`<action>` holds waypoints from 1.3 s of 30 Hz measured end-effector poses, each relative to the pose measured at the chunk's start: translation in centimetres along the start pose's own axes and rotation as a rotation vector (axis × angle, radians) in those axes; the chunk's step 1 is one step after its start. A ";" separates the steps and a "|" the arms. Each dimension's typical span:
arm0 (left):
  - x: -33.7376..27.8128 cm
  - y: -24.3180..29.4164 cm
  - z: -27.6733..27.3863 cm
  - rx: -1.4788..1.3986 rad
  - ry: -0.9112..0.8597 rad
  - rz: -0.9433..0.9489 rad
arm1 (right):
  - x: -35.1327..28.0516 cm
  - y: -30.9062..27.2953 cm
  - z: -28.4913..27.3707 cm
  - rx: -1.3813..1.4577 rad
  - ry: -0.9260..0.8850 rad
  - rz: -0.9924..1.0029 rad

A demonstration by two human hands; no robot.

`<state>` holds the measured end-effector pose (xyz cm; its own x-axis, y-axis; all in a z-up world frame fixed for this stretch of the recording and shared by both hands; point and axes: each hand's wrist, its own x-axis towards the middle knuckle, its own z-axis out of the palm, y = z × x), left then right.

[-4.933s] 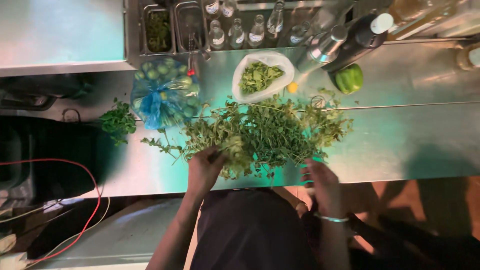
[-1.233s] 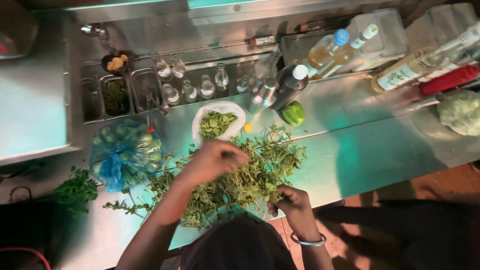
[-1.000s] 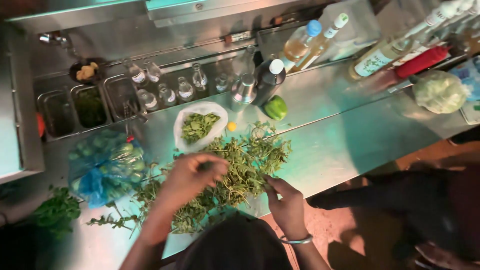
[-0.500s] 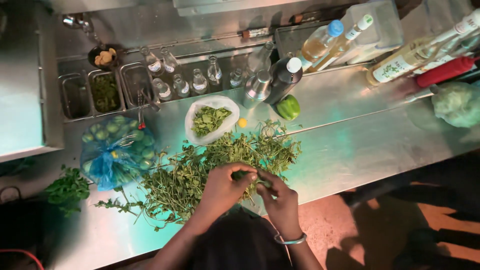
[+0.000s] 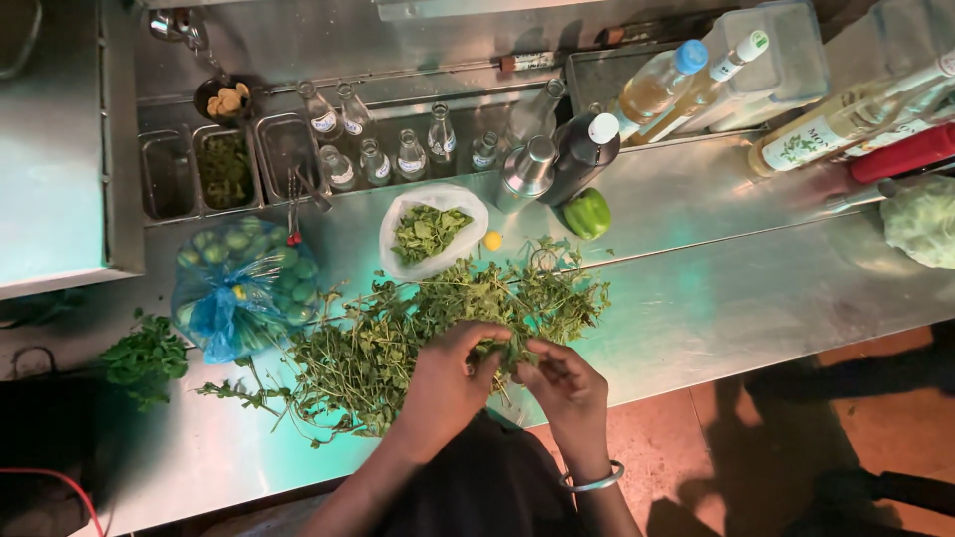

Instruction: The person strips mint leaves from their stems by hand at a stainless steel counter, dropping the picked leaves into a white bowl and setting discarded stems aside while working through a pile of herb sprigs.

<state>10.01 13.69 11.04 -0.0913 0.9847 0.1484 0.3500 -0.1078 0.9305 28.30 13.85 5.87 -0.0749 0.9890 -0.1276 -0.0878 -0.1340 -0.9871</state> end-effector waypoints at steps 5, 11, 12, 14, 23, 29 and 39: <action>0.1 0.8 0.3 0.015 -0.073 -0.016 | 0.1 1.0 0.2 -0.116 0.088 -0.053; -0.2 -2.6 1.8 -0.040 -0.026 0.019 | 0.5 1.5 0.2 -0.090 0.116 -0.008; -0.2 -3.4 2.0 -0.239 -0.069 -0.194 | 0.4 1.5 0.4 -0.069 0.120 0.001; -0.2 -4.3 2.2 -0.434 -0.119 -0.408 | 0.3 1.4 0.7 -0.044 0.130 0.012; 2.1 -6.0 -3.9 -0.757 0.151 -0.510 | 2.6 1.9 -3.9 -0.096 0.344 -0.024; 8.6 -15.0 -5.1 -0.512 0.225 -0.179 | 2.4 2.0 -7.3 0.016 0.429 -0.038; 11.5 -16.4 -3.5 -0.132 0.327 -0.236 | 0.5 1.5 -7.1 0.280 0.458 -0.027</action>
<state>-0.05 26.26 -1.31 -0.4534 0.8913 0.0045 0.1634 0.0782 0.9835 35.23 14.56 3.61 0.3661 0.9102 -0.1938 -0.3497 -0.0584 -0.9351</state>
